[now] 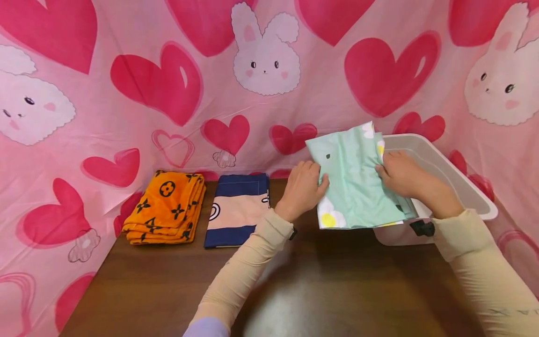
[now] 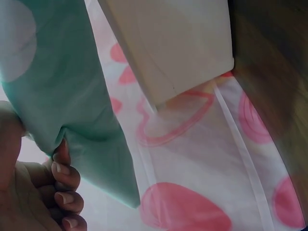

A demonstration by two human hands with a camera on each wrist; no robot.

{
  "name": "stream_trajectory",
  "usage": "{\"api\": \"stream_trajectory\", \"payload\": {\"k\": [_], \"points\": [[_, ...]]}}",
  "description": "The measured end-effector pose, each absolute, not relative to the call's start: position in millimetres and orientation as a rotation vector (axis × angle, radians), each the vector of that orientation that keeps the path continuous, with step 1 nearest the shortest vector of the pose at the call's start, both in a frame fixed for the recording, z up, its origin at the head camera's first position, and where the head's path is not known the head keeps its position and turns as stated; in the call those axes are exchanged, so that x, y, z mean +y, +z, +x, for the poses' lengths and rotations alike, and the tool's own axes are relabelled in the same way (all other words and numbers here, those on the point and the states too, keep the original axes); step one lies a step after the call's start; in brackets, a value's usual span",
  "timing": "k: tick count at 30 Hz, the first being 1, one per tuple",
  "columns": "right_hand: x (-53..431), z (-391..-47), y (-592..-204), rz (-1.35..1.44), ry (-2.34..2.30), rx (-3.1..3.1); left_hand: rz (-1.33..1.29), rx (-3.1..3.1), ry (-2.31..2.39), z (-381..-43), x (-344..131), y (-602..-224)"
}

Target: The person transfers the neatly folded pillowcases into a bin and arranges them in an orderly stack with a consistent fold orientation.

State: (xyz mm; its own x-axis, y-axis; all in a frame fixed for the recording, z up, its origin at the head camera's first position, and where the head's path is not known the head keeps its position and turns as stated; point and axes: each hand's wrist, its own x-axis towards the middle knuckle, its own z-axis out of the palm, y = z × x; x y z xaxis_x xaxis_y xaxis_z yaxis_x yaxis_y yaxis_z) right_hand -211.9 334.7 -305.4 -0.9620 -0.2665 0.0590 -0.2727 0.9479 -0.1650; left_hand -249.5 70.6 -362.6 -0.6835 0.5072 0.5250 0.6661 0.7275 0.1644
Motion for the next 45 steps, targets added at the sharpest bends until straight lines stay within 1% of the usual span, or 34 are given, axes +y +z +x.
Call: {"api": "stream_trajectory", "payload": {"k": [18,30,45], "points": [[363.8,-219.2,-287.2,0.399,0.141,-3.063,-0.934,-2.453,-0.404,-254.1,104.8,-356.1],[381.0,-225.8,-284.8,0.394,0.086,-3.068,-0.931,-2.432,-0.381,-256.7,121.1,-360.5],[406.0,-224.2,-289.4,0.316,0.142,-3.101,-0.940,-2.426,-0.350,-258.8,144.4,-360.1]]}}
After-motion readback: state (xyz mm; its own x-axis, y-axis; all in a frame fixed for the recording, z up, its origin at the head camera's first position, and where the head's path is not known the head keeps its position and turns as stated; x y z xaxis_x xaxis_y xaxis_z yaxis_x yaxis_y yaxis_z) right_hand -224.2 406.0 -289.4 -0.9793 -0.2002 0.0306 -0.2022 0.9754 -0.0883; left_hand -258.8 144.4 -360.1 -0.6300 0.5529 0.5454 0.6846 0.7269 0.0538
